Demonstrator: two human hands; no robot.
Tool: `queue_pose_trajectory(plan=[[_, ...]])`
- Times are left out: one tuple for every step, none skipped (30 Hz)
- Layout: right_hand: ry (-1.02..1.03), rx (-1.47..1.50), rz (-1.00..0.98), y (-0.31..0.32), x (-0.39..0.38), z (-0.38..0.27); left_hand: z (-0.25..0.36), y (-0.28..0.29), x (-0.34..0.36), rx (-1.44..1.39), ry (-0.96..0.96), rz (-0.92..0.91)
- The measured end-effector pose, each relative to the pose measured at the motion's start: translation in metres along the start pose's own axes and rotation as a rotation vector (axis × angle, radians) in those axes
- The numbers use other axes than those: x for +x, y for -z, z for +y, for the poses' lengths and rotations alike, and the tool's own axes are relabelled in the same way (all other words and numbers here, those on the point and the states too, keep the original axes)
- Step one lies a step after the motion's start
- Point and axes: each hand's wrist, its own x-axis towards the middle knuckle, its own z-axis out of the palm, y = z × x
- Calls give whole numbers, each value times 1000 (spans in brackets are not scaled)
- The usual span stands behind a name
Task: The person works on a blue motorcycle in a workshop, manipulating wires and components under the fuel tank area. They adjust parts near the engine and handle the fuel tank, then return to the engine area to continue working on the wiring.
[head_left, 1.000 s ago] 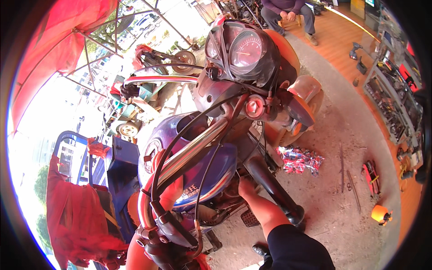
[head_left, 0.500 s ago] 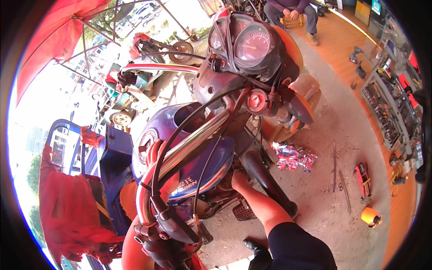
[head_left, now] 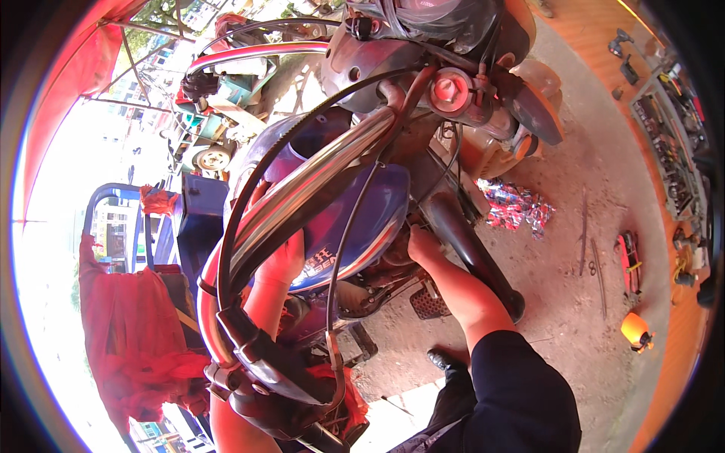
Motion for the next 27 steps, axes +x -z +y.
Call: queue_pose_trajectory(plan=[[-72, -14, -44, 21, 14, 12, -4, -23, 7, -51, -17, 17], [103, -100, -192, 29, 24, -21, -4, 6, 8, 13, -12, 13], [221, -209, -301, 41, 44, -28, 0, 8, 17, 14, -52, 29], [303, -195, -314, 61, 20, -54, -11, 12, 1, 45, -30, 23], [201, -107, -214, 62, 11, -54, -13, 13, -1, 41, -22, 30], [101, -15, -121, 53, -1, -55, -17, 13, -6, 43, -13, 30], [-10, 74, -22, 48, -10, -49, -16, 12, -6, 47, -11, 30], [-136, 135, -36, 22, 0, -37, -16, 12, -4, 57, -12, 35], [-65, 62, 10, -3, 0, -22, -13, 13, 0, 56, -13, 31], [16, -11, 61, -23, 0, -10, -10, 16, 2, 60, -10, 25], [52, -104, 132, -27, 8, 14, -6, -1, 9, -21, -15, 1], [32, 8, 119, -32, 8, 12, -2, 5, 8, -45, 6, -31], [37, 49, 107, -37, 7, 10, 0, 9, 6, -69, 26, -63], [39, 90, 97, -41, 5, 10, -1, 9, 3, -42, -25, -28], [39, 130, 87, -44, 3, 12, 0, 10, 3, -51, -12, -31], [91, 93, 140, -45, 5, 14, 3, 11, 4, -62, -2, -33], [61, 120, 110, -45, 11, 14, 5, 11, 6, -77, 6, -35], [30, 144, 73, -40, 12, 12, 5, 12, 7, -74, -4, -37], [5, 163, 37, -31, 11, 7, 3, 12, 5, -59, 0, -26], [-17, 133, -27, -14, -4, -12, -3, 16, -4, -31, 18, -15], [33, 1, -64, -4, 4, -16, -1, 10, 0, -43, 4, 5], [84, -130, -109, 7, 17, -18, 2, 6, 4, -71, 30, -11], [133, -261, -156, 18, 29, -18, 3, 3, 9, -101, 55, -27], [143, -99, -219, 58, 20, -38, 1, 9, 11, -100, 85, -46], [188, -105, -172, 47, 29, -40, -2, 12, 9, -58, 67, -33], [230, -111, -130, 37, 30, -42, -6, 13, 4, -14, 50, -20], [368, -427, -318, 40, 23, -47, -7, 13, -1, 26, 41, -11]])
